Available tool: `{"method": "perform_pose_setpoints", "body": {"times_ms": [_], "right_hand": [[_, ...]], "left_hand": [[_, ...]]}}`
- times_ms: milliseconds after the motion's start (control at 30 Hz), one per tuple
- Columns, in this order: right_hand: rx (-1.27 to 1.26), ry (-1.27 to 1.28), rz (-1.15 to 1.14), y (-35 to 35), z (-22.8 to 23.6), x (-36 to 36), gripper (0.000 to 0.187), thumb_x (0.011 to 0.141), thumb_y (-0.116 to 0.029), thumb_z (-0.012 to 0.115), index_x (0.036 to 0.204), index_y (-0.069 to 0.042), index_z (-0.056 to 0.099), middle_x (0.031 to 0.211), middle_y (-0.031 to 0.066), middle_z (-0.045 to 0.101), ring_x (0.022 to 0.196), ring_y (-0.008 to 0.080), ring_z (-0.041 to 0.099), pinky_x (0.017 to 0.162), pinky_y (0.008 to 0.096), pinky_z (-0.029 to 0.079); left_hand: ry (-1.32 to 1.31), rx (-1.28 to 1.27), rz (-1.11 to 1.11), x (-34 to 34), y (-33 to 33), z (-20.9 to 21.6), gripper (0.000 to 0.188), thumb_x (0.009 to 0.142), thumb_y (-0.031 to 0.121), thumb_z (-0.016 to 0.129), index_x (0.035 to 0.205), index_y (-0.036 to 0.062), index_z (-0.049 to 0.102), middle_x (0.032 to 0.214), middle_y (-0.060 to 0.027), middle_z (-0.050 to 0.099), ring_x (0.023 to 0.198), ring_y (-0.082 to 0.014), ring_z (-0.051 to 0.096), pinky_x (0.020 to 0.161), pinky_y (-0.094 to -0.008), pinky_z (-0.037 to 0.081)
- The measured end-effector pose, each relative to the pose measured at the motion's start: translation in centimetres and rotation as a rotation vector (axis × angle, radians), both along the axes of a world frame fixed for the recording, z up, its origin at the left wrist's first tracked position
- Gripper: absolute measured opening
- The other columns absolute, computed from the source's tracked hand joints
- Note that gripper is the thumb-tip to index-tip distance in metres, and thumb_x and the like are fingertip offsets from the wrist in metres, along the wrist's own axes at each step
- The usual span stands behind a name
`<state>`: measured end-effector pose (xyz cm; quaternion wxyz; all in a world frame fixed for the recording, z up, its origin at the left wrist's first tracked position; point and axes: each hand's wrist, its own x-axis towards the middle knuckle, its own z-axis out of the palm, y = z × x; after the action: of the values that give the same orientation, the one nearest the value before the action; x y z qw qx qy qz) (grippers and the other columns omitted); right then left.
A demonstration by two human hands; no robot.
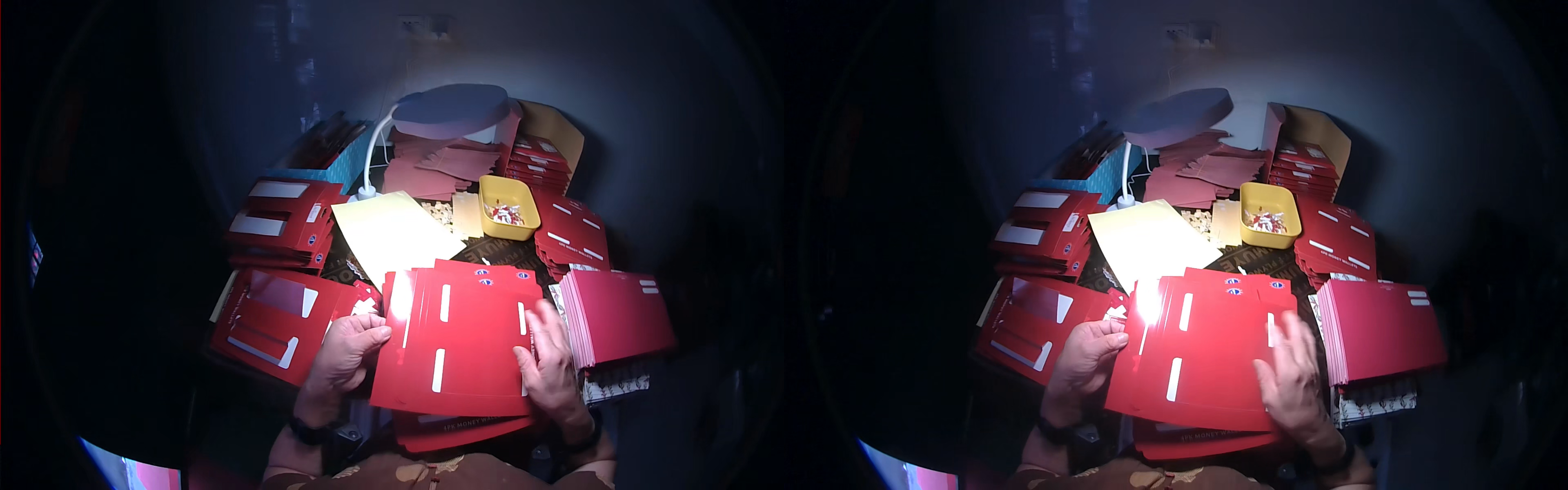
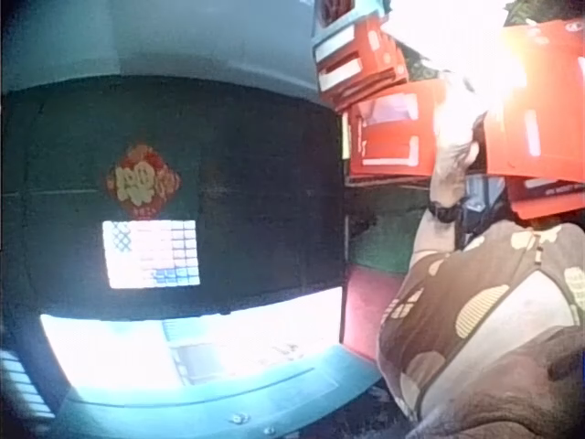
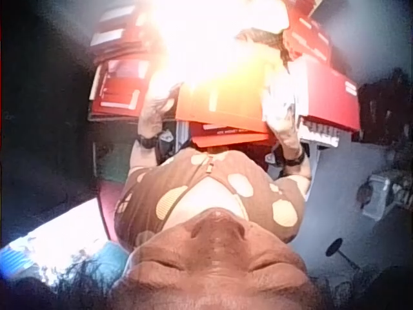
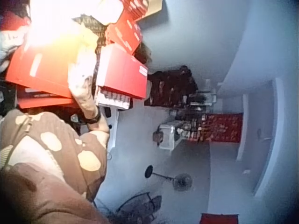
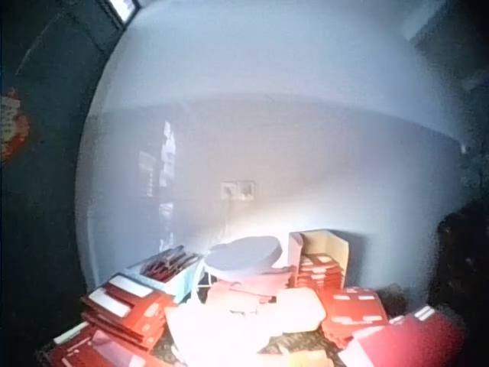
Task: The recorder is assembling small red money wallets or folders by inserting tabs into slots.
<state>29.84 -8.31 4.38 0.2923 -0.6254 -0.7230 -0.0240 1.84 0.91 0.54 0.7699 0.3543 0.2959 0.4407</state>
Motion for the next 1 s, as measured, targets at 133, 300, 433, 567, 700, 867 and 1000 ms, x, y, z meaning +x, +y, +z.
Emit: {"method": "perform_pose_setpoints", "body": {"times_ms": [133,300,433,567,700,867,1000], "right_hand": [[-0.166,0.447,0.393,0.6,1.1,-2.6,0.028,0.083,0.001,0.057,0.110,0.003,0.055,0.097,0.0146,0.060,0.086,0.0236,0.063,0.074,0.0317,0.051],[-0.372,0.602,0.442,2.2,1.5,-4.6,0.023,0.090,0.001,0.050,0.112,0.004,0.053,0.090,0.0136,0.061,0.077,0.0182,0.063,0.072,0.0296,0.052],[-0.287,0.615,0.472,3.8,0.5,-4.8,0.022,0.089,-0.003,0.052,0.110,0.005,0.051,0.091,0.0188,0.062,0.081,0.0266,0.064,0.073,0.0339,0.052],[-0.265,0.526,0.458,4.1,0.4,-5.0,0.027,0.085,-0.004,0.062,0.110,0.004,0.052,0.087,0.0146,0.062,0.077,0.0191,0.063,0.071,0.0297,0.051],[-0.141,0.426,0.461,4.3,-0.1,-5.2,0.034,0.079,-0.006,0.070,0.107,0.004,0.053,0.082,0.0139,0.059,0.072,0.0199,0.062,0.067,0.0312,0.050],[-0.083,0.364,0.456,4.6,-0.3,-5.5,0.036,0.077,-0.009,0.072,0.106,0.003,0.054,0.083,0.0142,0.058,0.071,0.0213,0.061,0.066,0.0317,0.050],[-0.096,0.358,0.461,4.6,-0.5,-5.6,0.036,0.078,-0.011,0.072,0.106,0.003,0.053,0.081,0.0134,0.058,0.070,0.0213,0.061,0.065,0.0318,0.050]], "left_hand": [[0.006,-0.014,-0.117,0.3,0.0,-0.2,0.009,0.089,0.003,0.055,0.093,-0.0045,0.058,0.084,-0.0112,0.066,0.072,-0.0140,0.066,0.065,-0.0234,0.054],[-0.074,-0.049,-0.224,2.7,-0.1,1.2,0.013,0.090,0.005,0.056,0.096,-0.0060,0.057,0.089,-0.0121,0.065,0.075,-0.0156,0.067,0.068,-0.0251,0.056],[-0.044,-0.047,-0.234,3.4,0.5,0.7,0.018,0.090,0.005,0.057,0.102,-0.0078,0.057,0.091,-0.0141,0.066,0.076,-0.0164,0.067,0.069,-0.0259,0.057],[-0.143,-0.019,-0.299,3.2,0.7,0.1,0.018,0.090,0.005,0.056,0.102,-0.0078,0.057,0.092,-0.0144,0.066,0.077,-0.0167,0.067,0.069,-0.0261,0.057],[-0.143,-0.055,-0.306,4.1,0.2,0.8,0.018,0.091,0.006,0.056,0.103,-0.0078,0.057,0.095,-0.0145,0.065,0.079,-0.0172,0.067,0.071,-0.0266,0.057],[-0.114,-0.023,-0.294,4.2,0.0,0.9,0.018,0.091,0.007,0.056,0.102,-0.0079,0.058,0.096,-0.0142,0.065,0.084,-0.0174,0.066,0.075,-0.0271,0.055],[-0.091,-0.046,-0.274,4.2,0.2,0.3,0.018,0.091,0.007,0.056,0.099,-0.0079,0.059,0.094,-0.0136,0.065,0.083,-0.0165,0.065,0.076,-0.0270,0.054]]}}
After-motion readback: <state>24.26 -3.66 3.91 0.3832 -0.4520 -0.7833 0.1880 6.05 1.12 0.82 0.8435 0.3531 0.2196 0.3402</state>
